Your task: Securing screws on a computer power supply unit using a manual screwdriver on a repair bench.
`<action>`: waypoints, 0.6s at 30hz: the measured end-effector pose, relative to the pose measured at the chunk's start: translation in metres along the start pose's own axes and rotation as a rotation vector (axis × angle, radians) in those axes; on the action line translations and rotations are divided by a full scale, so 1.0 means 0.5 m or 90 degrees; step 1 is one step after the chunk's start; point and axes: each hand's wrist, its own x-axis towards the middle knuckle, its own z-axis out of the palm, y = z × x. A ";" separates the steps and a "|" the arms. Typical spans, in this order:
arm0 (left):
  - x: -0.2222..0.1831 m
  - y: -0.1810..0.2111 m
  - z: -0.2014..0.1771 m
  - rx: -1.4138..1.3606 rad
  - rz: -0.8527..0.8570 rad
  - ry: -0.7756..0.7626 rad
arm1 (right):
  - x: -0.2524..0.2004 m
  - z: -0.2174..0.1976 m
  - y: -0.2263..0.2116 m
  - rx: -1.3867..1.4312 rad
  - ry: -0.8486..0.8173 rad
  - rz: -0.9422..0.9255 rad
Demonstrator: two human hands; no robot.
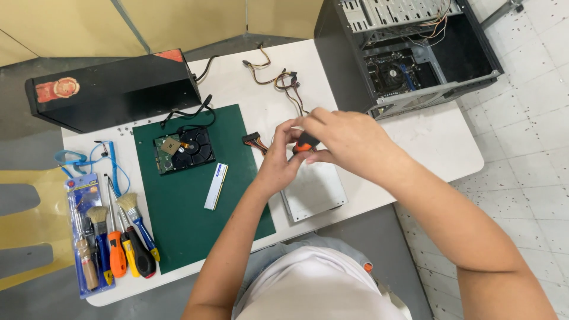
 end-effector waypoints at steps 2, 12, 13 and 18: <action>-0.001 0.017 -0.010 -0.053 -0.001 -0.024 | -0.004 -0.008 0.000 0.099 -0.053 -0.055; -0.010 -0.023 0.013 -0.062 -0.060 0.051 | 0.002 0.012 -0.002 -0.031 -0.025 -0.030; -0.010 -0.016 0.011 -0.074 -0.062 0.055 | 0.001 0.000 -0.007 -0.009 -0.059 -0.049; -0.030 -0.045 -0.008 -0.142 -0.068 -0.011 | -0.012 -0.013 -0.036 -0.034 -0.116 -0.059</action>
